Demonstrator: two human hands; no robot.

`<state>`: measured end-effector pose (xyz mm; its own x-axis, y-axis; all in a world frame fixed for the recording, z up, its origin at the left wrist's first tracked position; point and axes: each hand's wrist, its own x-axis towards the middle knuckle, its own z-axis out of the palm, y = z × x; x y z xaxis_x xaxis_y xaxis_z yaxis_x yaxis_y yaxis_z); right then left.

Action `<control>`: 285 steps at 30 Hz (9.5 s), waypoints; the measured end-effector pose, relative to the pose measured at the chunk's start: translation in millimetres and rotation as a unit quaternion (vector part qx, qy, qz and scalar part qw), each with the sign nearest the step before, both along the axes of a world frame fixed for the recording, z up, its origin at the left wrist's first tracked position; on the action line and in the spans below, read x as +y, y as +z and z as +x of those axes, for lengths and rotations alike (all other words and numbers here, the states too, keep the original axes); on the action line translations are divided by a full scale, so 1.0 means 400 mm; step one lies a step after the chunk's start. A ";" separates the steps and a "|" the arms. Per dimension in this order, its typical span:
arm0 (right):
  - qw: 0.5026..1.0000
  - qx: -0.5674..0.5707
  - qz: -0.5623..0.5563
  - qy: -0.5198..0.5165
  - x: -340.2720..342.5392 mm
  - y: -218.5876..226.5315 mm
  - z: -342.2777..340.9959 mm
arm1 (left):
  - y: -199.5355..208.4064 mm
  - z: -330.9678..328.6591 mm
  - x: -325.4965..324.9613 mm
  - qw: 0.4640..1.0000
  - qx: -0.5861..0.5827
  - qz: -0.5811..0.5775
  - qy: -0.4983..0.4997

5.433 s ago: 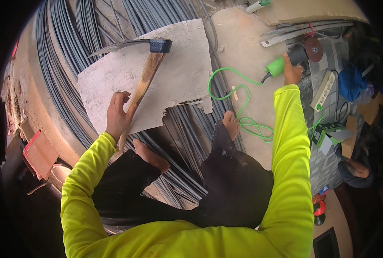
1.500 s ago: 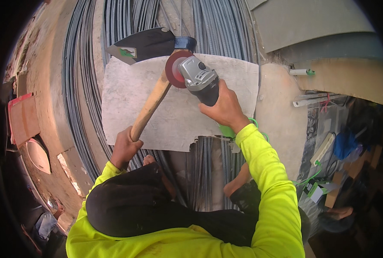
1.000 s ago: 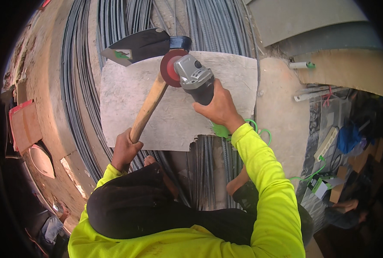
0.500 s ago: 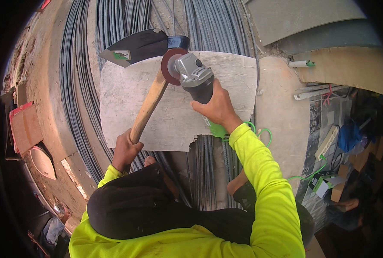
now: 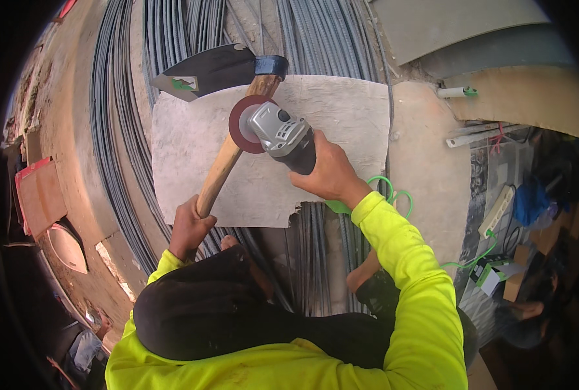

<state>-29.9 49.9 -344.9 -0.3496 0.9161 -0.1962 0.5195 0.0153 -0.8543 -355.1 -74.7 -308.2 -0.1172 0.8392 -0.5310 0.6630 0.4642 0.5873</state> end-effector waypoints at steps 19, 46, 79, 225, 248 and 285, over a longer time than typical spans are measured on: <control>0.967 -0.071 0.097 0.225 0.062 0.245 -0.062 | 0.210 -0.029 0.003 0.958 -0.214 -0.123 0.146; 0.965 -0.134 0.090 0.208 0.188 0.348 -0.100 | 0.254 -0.024 -0.077 0.944 -0.253 -0.126 0.169; 0.926 -0.165 0.070 0.332 0.029 0.392 -0.109 | 0.190 -0.013 -0.116 0.944 -0.258 -0.118 0.171; 0.921 -0.089 0.182 0.332 0.049 0.335 -0.214 | 0.190 -0.050 -0.128 0.926 -0.271 -0.081 0.251; 0.891 -0.209 0.141 0.377 0.043 0.440 -0.188 | 0.153 -0.046 -0.136 0.941 -0.276 -0.073 0.180; 0.963 -0.159 -0.004 0.218 -0.101 0.095 0.106 | 0.010 0.101 -0.167 0.991 -0.037 -0.120 0.041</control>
